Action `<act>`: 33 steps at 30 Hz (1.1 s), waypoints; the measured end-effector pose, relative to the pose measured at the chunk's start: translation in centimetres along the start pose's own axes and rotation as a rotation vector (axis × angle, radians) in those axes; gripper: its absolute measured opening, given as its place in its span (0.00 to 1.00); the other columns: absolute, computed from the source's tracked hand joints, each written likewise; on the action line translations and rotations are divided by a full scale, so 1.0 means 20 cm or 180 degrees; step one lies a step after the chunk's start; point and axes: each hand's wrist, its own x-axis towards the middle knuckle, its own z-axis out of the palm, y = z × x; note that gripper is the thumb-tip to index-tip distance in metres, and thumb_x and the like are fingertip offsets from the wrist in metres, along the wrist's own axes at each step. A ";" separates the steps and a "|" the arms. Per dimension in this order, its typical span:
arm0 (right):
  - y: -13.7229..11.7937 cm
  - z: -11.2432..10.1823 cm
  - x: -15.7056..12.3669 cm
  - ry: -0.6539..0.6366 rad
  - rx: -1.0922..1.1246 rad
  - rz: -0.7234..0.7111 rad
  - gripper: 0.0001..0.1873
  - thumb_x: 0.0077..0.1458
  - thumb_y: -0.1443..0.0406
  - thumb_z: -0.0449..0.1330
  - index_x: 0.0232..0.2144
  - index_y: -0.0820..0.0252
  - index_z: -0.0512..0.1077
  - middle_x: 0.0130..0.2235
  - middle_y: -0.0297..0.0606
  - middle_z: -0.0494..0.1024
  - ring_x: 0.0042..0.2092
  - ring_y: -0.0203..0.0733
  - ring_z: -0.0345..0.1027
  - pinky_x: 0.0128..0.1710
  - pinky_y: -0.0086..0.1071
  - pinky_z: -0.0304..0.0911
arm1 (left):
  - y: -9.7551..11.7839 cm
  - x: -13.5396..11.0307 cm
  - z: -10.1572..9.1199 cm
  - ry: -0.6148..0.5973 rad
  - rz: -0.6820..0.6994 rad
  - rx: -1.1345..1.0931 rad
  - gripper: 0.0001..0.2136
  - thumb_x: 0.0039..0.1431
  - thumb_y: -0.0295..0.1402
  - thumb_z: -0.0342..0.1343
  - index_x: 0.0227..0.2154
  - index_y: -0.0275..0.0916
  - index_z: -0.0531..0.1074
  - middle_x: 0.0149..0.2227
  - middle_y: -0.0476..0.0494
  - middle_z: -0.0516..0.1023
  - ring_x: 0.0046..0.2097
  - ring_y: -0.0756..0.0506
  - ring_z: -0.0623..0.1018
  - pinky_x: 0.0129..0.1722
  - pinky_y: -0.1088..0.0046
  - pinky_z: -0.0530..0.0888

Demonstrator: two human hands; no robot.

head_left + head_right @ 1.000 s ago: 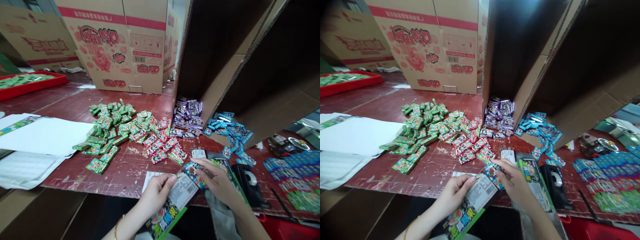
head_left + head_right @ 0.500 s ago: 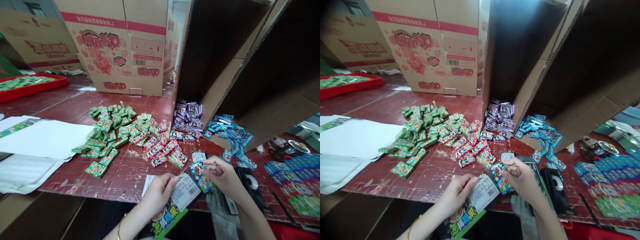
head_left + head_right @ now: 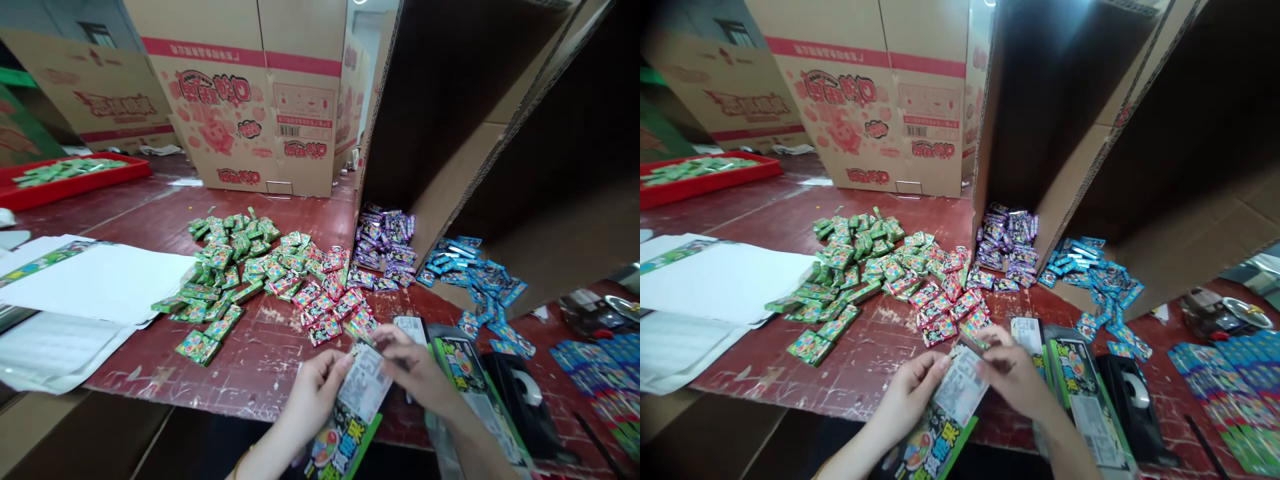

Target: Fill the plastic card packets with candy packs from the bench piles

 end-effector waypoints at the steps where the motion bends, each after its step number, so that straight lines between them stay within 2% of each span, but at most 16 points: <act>1: 0.04 0.00 0.09 0.0263 -0.0058 0.0005 0.13 0.58 0.57 0.56 0.29 0.56 0.77 0.47 0.42 0.71 0.50 0.47 0.65 0.53 0.41 0.60 | -0.01 0.00 -0.03 0.0077 -0.0058 -0.0108 0.19 0.59 0.48 0.49 0.25 0.36 0.68 0.22 0.52 0.63 0.26 0.52 0.61 0.25 0.78 0.60; 3: 0.15 -0.01 0.31 0.0995 -0.0279 0.0068 0.11 0.56 0.58 0.57 0.34 0.56 0.76 0.46 0.42 0.73 0.51 0.48 0.64 0.55 0.43 0.56 | -0.01 0.01 -0.08 0.0222 -0.0163 -0.0274 0.19 0.57 0.49 0.52 0.26 0.36 0.69 0.22 0.52 0.65 0.25 0.52 0.62 0.25 0.79 0.60; 4: 0.21 -0.01 0.43 0.1113 -0.0348 0.0126 0.10 0.52 0.60 0.61 0.36 0.56 0.75 0.46 0.43 0.73 0.53 0.49 0.62 0.57 0.45 0.53 | -0.01 0.01 -0.11 0.0277 -0.0212 -0.0332 0.19 0.56 0.50 0.52 0.26 0.36 0.69 0.22 0.52 0.65 0.25 0.52 0.62 0.25 0.79 0.61; 7: 0.35 -0.01 0.74 0.1113 -0.0397 0.0348 0.16 0.37 0.66 0.69 0.34 0.59 0.75 0.44 0.44 0.75 0.53 0.53 0.61 0.59 0.48 0.49 | -0.02 0.01 -0.19 0.0436 -0.0318 -0.0437 0.21 0.54 0.52 0.54 0.26 0.36 0.70 0.22 0.52 0.66 0.25 0.52 0.63 0.25 0.79 0.62; 10: 0.43 -0.03 0.84 0.1044 -0.0299 0.0615 0.19 0.27 0.67 0.73 0.27 0.59 0.73 0.33 0.40 0.76 0.44 0.53 0.67 0.53 0.48 0.55 | -0.05 0.02 -0.26 0.0593 -0.0374 -0.0473 0.22 0.53 0.53 0.54 0.27 0.35 0.70 0.23 0.51 0.67 0.26 0.52 0.64 0.26 0.79 0.63; 12: 0.43 -0.06 0.79 0.0925 -0.0124 0.0729 0.20 0.25 0.62 0.74 0.24 0.59 0.71 0.25 0.34 0.73 0.35 0.48 0.68 0.45 0.46 0.62 | -0.09 0.02 -0.30 0.0621 -0.0407 -0.0448 0.21 0.54 0.53 0.53 0.28 0.35 0.70 0.24 0.50 0.69 0.27 0.51 0.65 0.27 0.79 0.64; 15: 0.34 -0.07 0.61 0.0722 0.0244 0.0783 0.21 0.36 0.51 0.69 0.24 0.60 0.70 0.23 0.32 0.71 0.29 0.44 0.68 0.37 0.40 0.66 | -0.13 0.04 -0.30 0.0547 -0.0429 -0.0324 0.20 0.56 0.51 0.52 0.29 0.36 0.71 0.25 0.49 0.69 0.27 0.51 0.65 0.27 0.78 0.63; 18: 0.18 0.01 0.43 0.0574 0.0878 0.0706 0.20 0.49 0.50 0.62 0.33 0.61 0.72 0.32 0.38 0.76 0.35 0.43 0.71 0.39 0.38 0.67 | -0.12 0.06 -0.25 0.0425 -0.0365 -0.0160 0.20 0.57 0.50 0.51 0.27 0.35 0.70 0.24 0.51 0.66 0.27 0.51 0.64 0.28 0.78 0.62; 20: 0.09 0.07 0.35 0.0630 0.1397 0.0521 0.21 0.50 0.54 0.64 0.43 0.58 0.70 0.40 0.41 0.76 0.40 0.43 0.72 0.41 0.37 0.68 | -0.10 0.06 -0.21 0.0365 -0.0284 -0.0044 0.20 0.57 0.50 0.50 0.26 0.36 0.68 0.23 0.52 0.64 0.27 0.51 0.63 0.27 0.78 0.62; 22: 0.03 0.11 0.31 0.0700 0.1629 0.0349 0.26 0.47 0.58 0.68 0.48 0.54 0.68 0.43 0.40 0.75 0.42 0.43 0.71 0.41 0.35 0.69 | -0.08 0.05 -0.19 0.0332 -0.0214 0.0067 0.20 0.58 0.49 0.49 0.25 0.36 0.67 0.23 0.53 0.62 0.27 0.51 0.62 0.27 0.78 0.61; 24: 0.02 0.11 0.28 0.0540 0.1474 0.0342 0.25 0.45 0.60 0.69 0.47 0.53 0.69 0.42 0.39 0.75 0.41 0.42 0.72 0.39 0.33 0.69 | -0.06 0.03 -0.20 0.0326 -0.0177 0.0177 0.19 0.59 0.49 0.48 0.24 0.36 0.65 0.22 0.53 0.60 0.26 0.51 0.61 0.26 0.77 0.60; 27: 0.04 0.05 0.26 0.0281 0.1294 0.0474 0.19 0.45 0.60 0.69 0.40 0.57 0.71 0.37 0.39 0.77 0.38 0.41 0.72 0.38 0.33 0.69 | -0.05 0.01 -0.22 0.0336 -0.0178 0.0280 0.19 0.59 0.48 0.48 0.23 0.36 0.65 0.22 0.54 0.59 0.26 0.51 0.60 0.26 0.77 0.59; 31: 0.02 0.02 0.26 0.0935 0.1479 0.0354 0.17 0.43 0.60 0.70 0.34 0.56 0.69 0.32 0.34 0.76 0.32 0.37 0.72 0.33 0.30 0.68 | -0.03 0.01 -0.22 0.0044 -0.0154 0.0287 0.19 0.60 0.46 0.47 0.23 0.36 0.65 0.22 0.54 0.59 0.25 0.52 0.59 0.25 0.77 0.58; 33: -0.01 0.03 0.25 0.0926 0.1366 0.0288 0.16 0.44 0.59 0.70 0.32 0.56 0.69 0.29 0.33 0.76 0.30 0.36 0.70 0.30 0.29 0.66 | -0.01 0.01 -0.20 -0.0006 -0.0086 0.0346 0.19 0.61 0.46 0.47 0.23 0.37 0.65 0.21 0.54 0.58 0.25 0.52 0.59 0.25 0.77 0.58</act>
